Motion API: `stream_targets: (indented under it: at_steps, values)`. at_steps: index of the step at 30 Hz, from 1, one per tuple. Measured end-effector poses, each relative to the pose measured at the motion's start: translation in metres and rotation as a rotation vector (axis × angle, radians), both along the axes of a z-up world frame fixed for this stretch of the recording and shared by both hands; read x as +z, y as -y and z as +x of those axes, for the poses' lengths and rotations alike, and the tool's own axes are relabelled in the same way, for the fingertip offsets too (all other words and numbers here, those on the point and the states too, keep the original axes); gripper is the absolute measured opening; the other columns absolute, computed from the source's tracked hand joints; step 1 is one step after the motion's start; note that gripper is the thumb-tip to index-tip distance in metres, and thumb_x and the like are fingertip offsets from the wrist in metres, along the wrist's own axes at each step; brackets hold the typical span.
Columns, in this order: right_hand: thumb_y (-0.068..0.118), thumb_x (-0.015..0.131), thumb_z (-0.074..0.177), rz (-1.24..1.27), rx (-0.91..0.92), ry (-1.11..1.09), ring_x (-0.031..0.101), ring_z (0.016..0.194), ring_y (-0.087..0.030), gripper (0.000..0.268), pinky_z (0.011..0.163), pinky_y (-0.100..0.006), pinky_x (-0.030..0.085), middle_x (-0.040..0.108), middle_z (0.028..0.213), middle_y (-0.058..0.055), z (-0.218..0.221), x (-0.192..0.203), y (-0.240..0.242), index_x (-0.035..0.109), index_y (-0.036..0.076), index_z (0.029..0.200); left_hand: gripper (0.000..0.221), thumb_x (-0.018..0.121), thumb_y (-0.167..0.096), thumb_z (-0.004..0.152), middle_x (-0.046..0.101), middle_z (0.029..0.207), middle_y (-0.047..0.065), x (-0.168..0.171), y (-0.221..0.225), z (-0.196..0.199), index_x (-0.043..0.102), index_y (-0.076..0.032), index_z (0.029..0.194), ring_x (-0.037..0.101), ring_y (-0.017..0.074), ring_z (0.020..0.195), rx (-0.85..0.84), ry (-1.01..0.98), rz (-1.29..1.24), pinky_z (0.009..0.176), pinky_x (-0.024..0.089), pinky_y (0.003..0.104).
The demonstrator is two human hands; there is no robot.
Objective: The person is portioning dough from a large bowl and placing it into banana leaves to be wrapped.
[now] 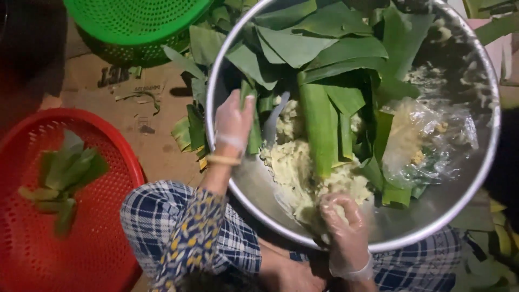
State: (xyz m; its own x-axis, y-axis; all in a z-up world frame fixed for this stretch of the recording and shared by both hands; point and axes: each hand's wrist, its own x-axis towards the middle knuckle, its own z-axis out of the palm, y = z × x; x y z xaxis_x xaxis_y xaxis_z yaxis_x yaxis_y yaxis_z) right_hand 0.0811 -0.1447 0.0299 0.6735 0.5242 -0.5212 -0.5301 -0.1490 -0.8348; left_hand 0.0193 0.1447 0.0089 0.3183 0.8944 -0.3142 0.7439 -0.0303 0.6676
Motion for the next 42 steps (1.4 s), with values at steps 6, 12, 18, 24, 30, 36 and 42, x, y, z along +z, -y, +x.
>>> stream_targets:
  at_steps: [6, 12, 18, 24, 30, 36, 42]
  values:
    - [0.021, 0.053, 0.096, -0.094, 0.359, 0.616, 0.068, 0.112, -0.024, 0.032, 0.101, -0.038, 0.056, 0.072, 0.117, -0.011, 0.006, 0.008, -0.002, 0.067, 0.006, 0.120, 0.033, 0.058, 0.002, 0.094, 0.059, 0.122, 0.008, 0.023, 0.042, -0.026, 0.056, -0.007, 0.126, 0.054, 0.0085, 0.070, -0.082, 0.343, 0.453, 0.072, 0.058, 0.021]
    - [0.013, 0.066, 0.091, -0.123, 0.263, 0.399, 0.073, 0.105, -0.022, 0.020, 0.095, -0.035, 0.059, 0.077, 0.110, -0.010, 0.003, 0.010, -0.009, 0.074, 0.006, 0.108, 0.064, 0.072, -0.034, 0.086, 0.045, 0.150, 0.016, 0.002, 0.065, -0.011, 0.048, -0.023, 0.144, 0.055, 0.0334, 0.124, -0.620, -0.089, 0.175, 0.093, 0.054, 0.049]
    - [0.010, 0.070, 0.089, -0.068, 0.187, 0.133, 0.075, 0.099, -0.024, 0.023, 0.086, -0.031, 0.061, 0.077, 0.109, -0.014, 0.000, 0.003, -0.009, 0.073, 0.002, 0.110, 0.059, 0.074, -0.030, 0.085, 0.051, 0.144, 0.013, 0.004, 0.064, -0.011, 0.054, -0.031, 0.141, 0.048, 0.0360, 0.128, -0.703, -0.204, 0.275, 0.106, 0.039, 0.055]
    - [0.005, 0.069, 0.089, -0.097, 0.098, -0.009, 0.073, 0.101, -0.024, 0.023, 0.087, -0.028, 0.059, 0.077, 0.109, -0.018, -0.003, 0.009, -0.012, 0.072, 0.000, 0.112, 0.093, 0.053, 0.014, 0.079, 0.009, 0.169, 0.008, 0.027, 0.066, -0.005, 0.037, -0.043, 0.150, -0.005, 0.0477, 0.154, -1.065, -0.689, 0.087, 0.119, 0.000, 0.073]
    - [0.000, 0.068, 0.089, -0.025, 0.091, -0.038, 0.073, 0.100, -0.026, 0.023, 0.085, -0.029, 0.062, 0.076, 0.110, -0.020, 0.001, -0.001, -0.006, 0.071, -0.003, 0.112, 0.016, 0.064, -0.034, 0.095, 0.073, 0.109, -0.005, 0.045, 0.055, -0.028, 0.076, -0.024, 0.100, 0.064, 0.0198, 0.113, -0.778, -0.249, 0.048, 0.117, 0.032, 0.058]
    - [0.003, 0.069, 0.088, -0.085, 0.143, 0.060, 0.075, 0.101, -0.026, 0.023, 0.088, -0.031, 0.062, 0.077, 0.111, -0.017, 0.002, 0.003, -0.010, 0.072, 0.000, 0.111, 0.051, 0.068, -0.006, 0.094, 0.073, 0.094, 0.009, -0.006, 0.034, -0.029, 0.050, -0.015, 0.140, 0.074, 0.0235, 0.091, -0.263, 0.150, 0.413, 0.071, 0.066, 0.029]
    - [0.001, 0.068, 0.090, -0.039, 0.049, -0.107, 0.073, 0.103, -0.026, 0.022, 0.088, -0.028, 0.060, 0.075, 0.113, -0.019, -0.001, 0.007, -0.011, 0.070, -0.001, 0.112, 0.003, 0.071, -0.011, 0.089, 0.058, 0.115, 0.016, -0.013, 0.031, -0.015, 0.073, -0.011, 0.091, 0.060, 0.0297, 0.093, -0.379, -0.176, 0.511, 0.071, 0.061, 0.036]
